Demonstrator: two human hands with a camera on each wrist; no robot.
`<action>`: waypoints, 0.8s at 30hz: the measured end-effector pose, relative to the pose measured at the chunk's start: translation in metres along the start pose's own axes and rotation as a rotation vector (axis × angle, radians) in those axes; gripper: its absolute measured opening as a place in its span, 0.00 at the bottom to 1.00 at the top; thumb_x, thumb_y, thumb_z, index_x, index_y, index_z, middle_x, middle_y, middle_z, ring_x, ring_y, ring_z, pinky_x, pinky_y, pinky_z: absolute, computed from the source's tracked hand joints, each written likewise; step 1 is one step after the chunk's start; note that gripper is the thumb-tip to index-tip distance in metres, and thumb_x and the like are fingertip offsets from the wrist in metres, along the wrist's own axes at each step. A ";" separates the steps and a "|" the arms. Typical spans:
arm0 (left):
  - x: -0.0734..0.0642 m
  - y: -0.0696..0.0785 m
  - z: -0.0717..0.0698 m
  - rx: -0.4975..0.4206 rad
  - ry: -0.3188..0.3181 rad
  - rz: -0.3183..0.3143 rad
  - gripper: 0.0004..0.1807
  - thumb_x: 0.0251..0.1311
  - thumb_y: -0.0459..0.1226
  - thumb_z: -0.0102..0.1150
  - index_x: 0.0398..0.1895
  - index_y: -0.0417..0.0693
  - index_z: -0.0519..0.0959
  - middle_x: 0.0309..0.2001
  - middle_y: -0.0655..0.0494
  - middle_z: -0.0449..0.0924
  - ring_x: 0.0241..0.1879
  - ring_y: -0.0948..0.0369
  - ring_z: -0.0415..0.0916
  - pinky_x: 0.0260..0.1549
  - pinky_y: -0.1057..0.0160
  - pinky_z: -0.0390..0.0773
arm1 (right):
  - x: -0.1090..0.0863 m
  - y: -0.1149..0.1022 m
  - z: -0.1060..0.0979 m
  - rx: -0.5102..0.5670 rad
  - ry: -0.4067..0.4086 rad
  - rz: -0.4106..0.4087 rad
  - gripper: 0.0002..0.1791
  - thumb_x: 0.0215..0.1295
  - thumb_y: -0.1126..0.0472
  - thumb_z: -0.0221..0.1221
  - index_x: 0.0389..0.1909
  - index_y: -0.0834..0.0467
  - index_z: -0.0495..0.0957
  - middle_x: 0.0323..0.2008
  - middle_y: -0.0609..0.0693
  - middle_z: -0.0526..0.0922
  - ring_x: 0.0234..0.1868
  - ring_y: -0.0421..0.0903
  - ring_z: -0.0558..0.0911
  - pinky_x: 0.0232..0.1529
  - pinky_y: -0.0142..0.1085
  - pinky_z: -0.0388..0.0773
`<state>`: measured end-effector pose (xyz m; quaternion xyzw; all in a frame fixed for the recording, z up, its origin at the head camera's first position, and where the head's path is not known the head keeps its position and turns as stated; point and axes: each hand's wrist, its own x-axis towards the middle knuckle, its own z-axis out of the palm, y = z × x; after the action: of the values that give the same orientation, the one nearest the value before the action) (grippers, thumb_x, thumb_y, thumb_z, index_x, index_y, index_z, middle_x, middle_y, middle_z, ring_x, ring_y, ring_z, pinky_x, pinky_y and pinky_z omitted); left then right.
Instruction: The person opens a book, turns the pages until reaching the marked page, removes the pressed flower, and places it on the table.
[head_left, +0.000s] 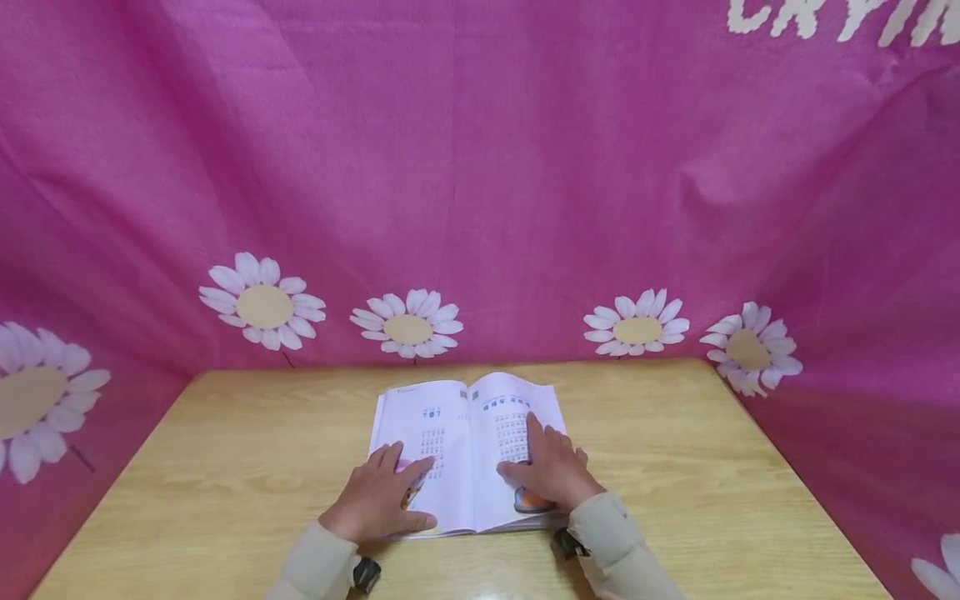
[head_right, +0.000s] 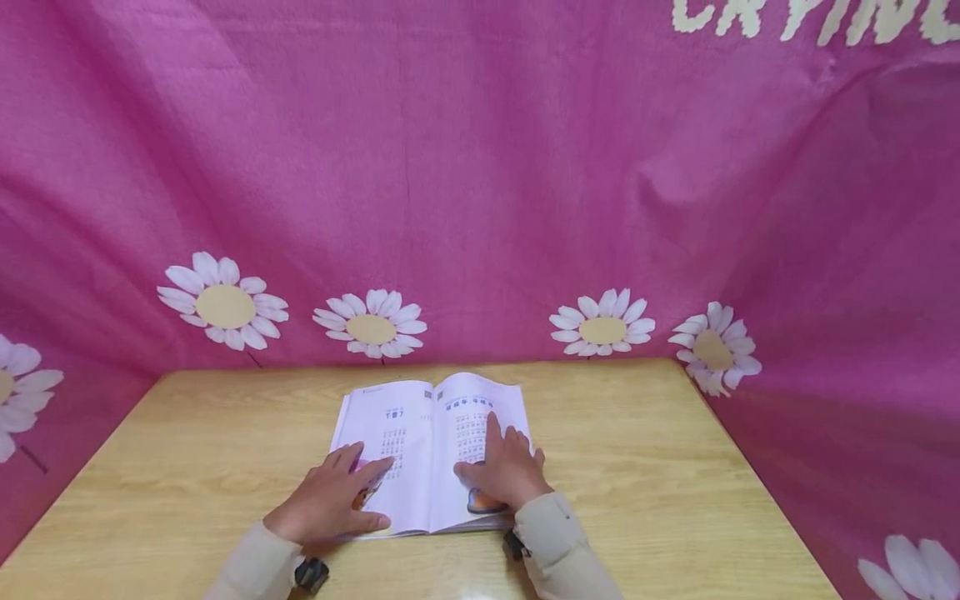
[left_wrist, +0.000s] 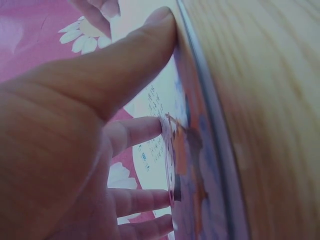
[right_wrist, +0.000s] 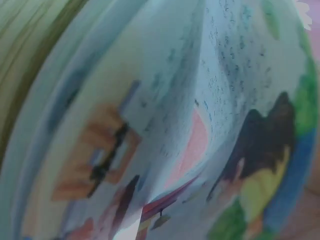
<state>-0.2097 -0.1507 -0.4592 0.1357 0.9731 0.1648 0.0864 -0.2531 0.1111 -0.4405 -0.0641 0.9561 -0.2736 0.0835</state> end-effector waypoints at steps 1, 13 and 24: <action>0.000 0.000 0.001 0.001 -0.001 0.002 0.45 0.44 0.62 0.68 0.68 0.59 0.69 0.69 0.38 0.57 0.67 0.39 0.53 0.59 0.31 0.58 | 0.000 0.000 0.000 0.021 0.007 -0.018 0.52 0.55 0.42 0.66 0.74 0.59 0.51 0.65 0.62 0.67 0.59 0.59 0.69 0.54 0.63 0.58; 0.000 -0.003 0.005 0.016 0.025 0.025 0.45 0.46 0.62 0.67 0.68 0.58 0.69 0.68 0.37 0.58 0.65 0.40 0.55 0.58 0.32 0.60 | -0.002 -0.001 0.000 0.207 0.026 -0.168 0.51 0.60 0.46 0.64 0.76 0.58 0.46 0.69 0.55 0.64 0.57 0.51 0.70 0.57 0.55 0.64; -0.001 -0.001 0.003 0.023 0.011 0.009 0.46 0.45 0.63 0.67 0.68 0.59 0.68 0.69 0.38 0.58 0.66 0.39 0.54 0.58 0.31 0.59 | -0.007 -0.007 -0.008 0.375 -0.025 -0.297 0.46 0.66 0.50 0.60 0.76 0.61 0.45 0.64 0.57 0.68 0.54 0.49 0.72 0.58 0.49 0.68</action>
<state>-0.2086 -0.1512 -0.4619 0.1403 0.9748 0.1547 0.0787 -0.2472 0.1104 -0.4288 -0.1909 0.8674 -0.4550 0.0648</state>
